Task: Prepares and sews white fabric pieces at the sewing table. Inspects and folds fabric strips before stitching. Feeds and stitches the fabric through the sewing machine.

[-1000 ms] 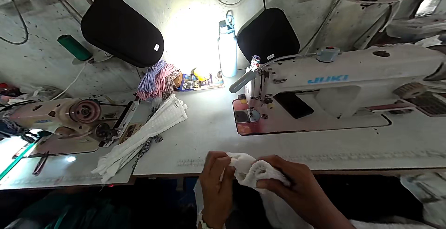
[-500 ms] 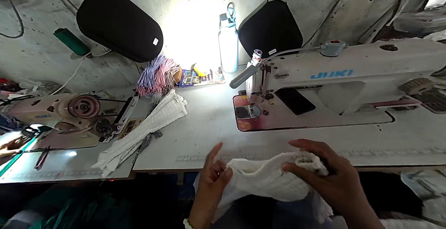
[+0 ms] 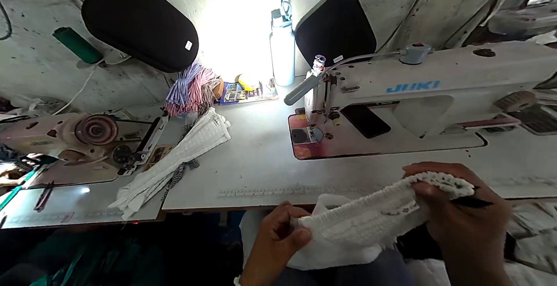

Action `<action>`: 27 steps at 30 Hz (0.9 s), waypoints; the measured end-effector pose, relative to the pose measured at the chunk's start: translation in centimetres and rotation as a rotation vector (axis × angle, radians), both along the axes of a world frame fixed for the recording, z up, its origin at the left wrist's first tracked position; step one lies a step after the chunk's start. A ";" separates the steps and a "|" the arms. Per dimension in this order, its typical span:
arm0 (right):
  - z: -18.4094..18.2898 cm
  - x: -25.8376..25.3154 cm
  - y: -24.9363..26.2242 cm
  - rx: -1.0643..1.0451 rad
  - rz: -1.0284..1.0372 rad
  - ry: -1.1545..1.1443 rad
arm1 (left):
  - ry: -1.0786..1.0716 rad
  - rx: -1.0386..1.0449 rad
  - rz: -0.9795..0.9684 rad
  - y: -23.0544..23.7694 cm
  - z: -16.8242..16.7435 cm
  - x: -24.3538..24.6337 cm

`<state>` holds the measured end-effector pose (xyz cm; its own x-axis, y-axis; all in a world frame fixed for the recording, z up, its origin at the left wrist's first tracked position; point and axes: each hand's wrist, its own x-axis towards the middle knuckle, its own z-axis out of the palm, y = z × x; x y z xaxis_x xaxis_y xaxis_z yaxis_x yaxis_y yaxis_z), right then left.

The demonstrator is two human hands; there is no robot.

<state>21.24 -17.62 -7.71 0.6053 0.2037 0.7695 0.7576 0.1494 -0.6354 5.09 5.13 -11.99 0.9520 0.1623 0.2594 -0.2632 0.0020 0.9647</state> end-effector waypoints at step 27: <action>-0.6 -1.5 1.9 -0.414 0.321 -0.076 | -0.249 0.448 0.322 -1.4 2.9 1.1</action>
